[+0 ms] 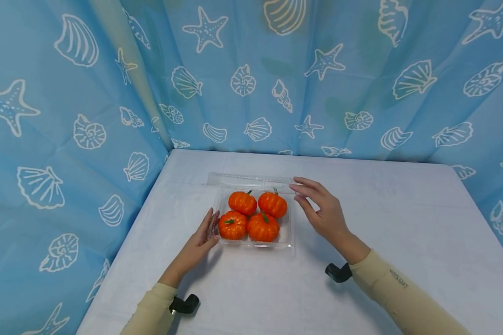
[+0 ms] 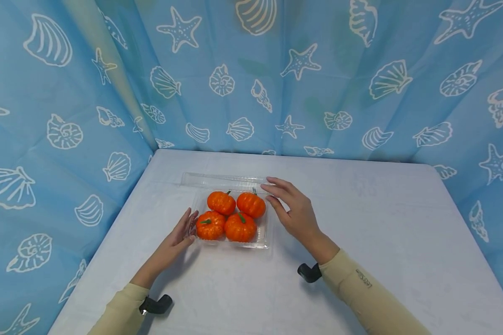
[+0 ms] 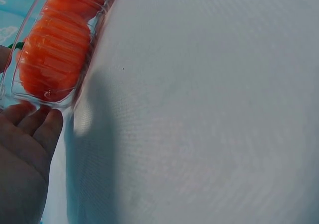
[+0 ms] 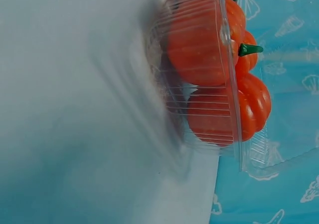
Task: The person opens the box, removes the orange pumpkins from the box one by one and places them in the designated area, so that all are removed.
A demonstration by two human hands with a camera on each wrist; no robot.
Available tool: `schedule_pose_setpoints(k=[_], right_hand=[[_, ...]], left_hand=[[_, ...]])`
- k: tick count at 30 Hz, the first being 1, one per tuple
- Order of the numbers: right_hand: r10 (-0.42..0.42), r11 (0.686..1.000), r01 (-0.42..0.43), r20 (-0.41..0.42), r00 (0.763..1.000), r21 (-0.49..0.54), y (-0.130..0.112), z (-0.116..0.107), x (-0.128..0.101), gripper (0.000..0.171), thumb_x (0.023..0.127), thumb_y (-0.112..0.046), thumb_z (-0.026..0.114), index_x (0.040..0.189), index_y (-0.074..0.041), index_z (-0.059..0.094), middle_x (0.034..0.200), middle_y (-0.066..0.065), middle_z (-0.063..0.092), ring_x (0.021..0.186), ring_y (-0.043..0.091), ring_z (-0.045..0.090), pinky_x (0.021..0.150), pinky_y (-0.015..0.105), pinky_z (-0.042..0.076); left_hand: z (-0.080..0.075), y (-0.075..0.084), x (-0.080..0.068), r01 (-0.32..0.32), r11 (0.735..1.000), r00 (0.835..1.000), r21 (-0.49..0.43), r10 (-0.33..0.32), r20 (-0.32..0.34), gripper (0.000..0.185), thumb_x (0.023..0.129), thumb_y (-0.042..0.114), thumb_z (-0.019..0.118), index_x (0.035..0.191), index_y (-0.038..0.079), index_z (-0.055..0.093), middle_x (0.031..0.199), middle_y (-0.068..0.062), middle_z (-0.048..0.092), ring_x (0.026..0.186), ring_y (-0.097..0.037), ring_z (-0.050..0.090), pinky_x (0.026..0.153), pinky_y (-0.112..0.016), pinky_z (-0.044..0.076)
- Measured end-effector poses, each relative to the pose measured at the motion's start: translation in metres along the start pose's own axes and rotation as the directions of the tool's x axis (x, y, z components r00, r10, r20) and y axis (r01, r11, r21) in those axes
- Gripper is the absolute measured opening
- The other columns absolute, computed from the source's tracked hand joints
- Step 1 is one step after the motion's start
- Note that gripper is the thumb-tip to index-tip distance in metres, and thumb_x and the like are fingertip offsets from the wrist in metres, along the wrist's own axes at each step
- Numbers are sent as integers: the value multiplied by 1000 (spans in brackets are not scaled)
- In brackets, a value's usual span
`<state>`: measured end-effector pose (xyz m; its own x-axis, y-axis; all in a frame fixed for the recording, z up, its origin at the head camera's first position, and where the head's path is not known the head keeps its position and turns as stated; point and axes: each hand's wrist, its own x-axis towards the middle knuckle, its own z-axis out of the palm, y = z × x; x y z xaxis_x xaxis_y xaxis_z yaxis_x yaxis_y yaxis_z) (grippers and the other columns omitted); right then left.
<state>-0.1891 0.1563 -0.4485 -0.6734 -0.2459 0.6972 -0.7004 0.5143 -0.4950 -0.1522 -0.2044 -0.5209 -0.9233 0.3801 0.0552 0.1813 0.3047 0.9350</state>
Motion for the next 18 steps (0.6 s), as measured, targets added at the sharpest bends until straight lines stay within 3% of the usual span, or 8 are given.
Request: schedule_pose_setpoints(k=[3, 7, 15, 18], right_hand=[[-30, 1000, 30, -46, 998, 4, -1, -1, 2, 39, 89, 5, 74, 124, -11, 71, 133, 8, 66, 115, 26, 67, 97, 12, 47], [-50, 999, 51, -79, 996, -1, -1, 0, 5, 37, 87, 9, 74, 118, -10, 71, 131, 9, 68, 106, 26, 70, 91, 11, 48], [-65, 998, 64, -62, 996, -16, 1, 0, 10, 38, 84, 5, 79, 119, -10, 72, 132, 8, 67, 111, 27, 69, 96, 12, 47], [-67, 997, 66, -58, 996, -30, 4, 1, 12, 41, 84, 4, 79, 122, -10, 70, 133, 8, 66, 115, 27, 67, 99, 13, 45]], left_hand=[[0, 0, 0, -2, 1000, 1000, -3, 2, -3, 80, 104, 10, 56, 164, 7, 3, 168, -14, 19, 154, -31, 18, 114, -10, 18], [1, 1, 0, -2, 1000, 1000, -6, 2, -6, 80, 104, 9, 56, 164, 7, 3, 168, -15, 19, 154, -32, 18, 113, -8, 17], [2, 1, 0, -11, 999, 1000, 48, 11, -15, 78, 105, 11, 55, 164, 9, 5, 167, -15, 21, 153, -33, 22, 120, -41, 19], [2, 1, 0, -7, 996, 1000, 84, 8, -18, 77, 105, 14, 55, 164, 9, 6, 167, -15, 22, 152, -33, 24, 119, -47, 22]])
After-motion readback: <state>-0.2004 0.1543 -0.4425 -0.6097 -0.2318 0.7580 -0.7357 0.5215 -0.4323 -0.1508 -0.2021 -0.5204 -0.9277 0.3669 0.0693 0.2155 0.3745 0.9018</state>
